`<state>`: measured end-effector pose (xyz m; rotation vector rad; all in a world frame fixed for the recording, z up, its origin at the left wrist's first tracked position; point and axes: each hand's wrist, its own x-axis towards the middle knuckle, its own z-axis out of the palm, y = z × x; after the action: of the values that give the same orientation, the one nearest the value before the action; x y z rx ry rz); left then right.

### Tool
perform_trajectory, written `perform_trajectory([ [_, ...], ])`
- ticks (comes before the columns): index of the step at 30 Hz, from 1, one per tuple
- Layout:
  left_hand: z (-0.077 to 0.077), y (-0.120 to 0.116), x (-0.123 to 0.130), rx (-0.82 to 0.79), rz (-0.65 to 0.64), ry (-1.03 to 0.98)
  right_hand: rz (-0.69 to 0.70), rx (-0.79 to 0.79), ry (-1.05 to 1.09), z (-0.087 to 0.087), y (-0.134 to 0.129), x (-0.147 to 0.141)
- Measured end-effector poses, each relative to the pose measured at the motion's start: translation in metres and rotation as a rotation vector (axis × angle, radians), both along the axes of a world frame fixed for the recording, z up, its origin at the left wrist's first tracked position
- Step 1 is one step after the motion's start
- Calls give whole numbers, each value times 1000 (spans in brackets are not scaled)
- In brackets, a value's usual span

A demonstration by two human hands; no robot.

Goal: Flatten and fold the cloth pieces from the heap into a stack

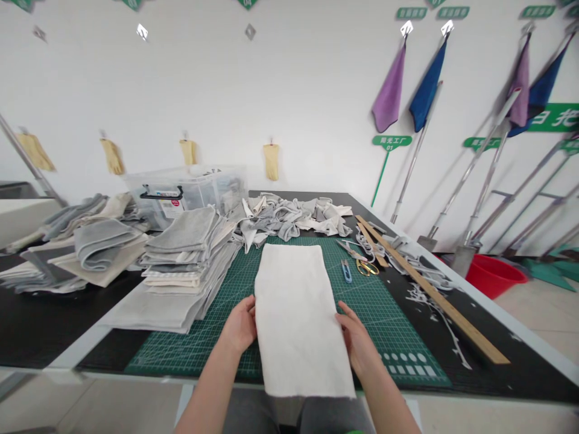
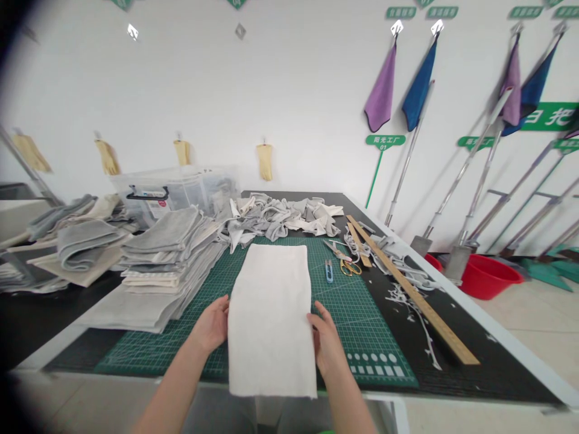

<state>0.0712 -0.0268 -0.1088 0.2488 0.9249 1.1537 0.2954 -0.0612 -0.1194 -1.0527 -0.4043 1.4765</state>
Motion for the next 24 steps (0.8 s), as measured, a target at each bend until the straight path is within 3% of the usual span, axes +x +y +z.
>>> perform_trajectory([
  [9, -7, 2, -6, 43, 10, -64, 62, -5, 174, -3, 1, 8],
  [17, -10, 2, -12, -14, 64, -14, 64, 10, 151, -1, -2, 8],
  [24, -12, -2, -28, 30, 55, 1, 33, -37, 193, -4, -1, 10],
])
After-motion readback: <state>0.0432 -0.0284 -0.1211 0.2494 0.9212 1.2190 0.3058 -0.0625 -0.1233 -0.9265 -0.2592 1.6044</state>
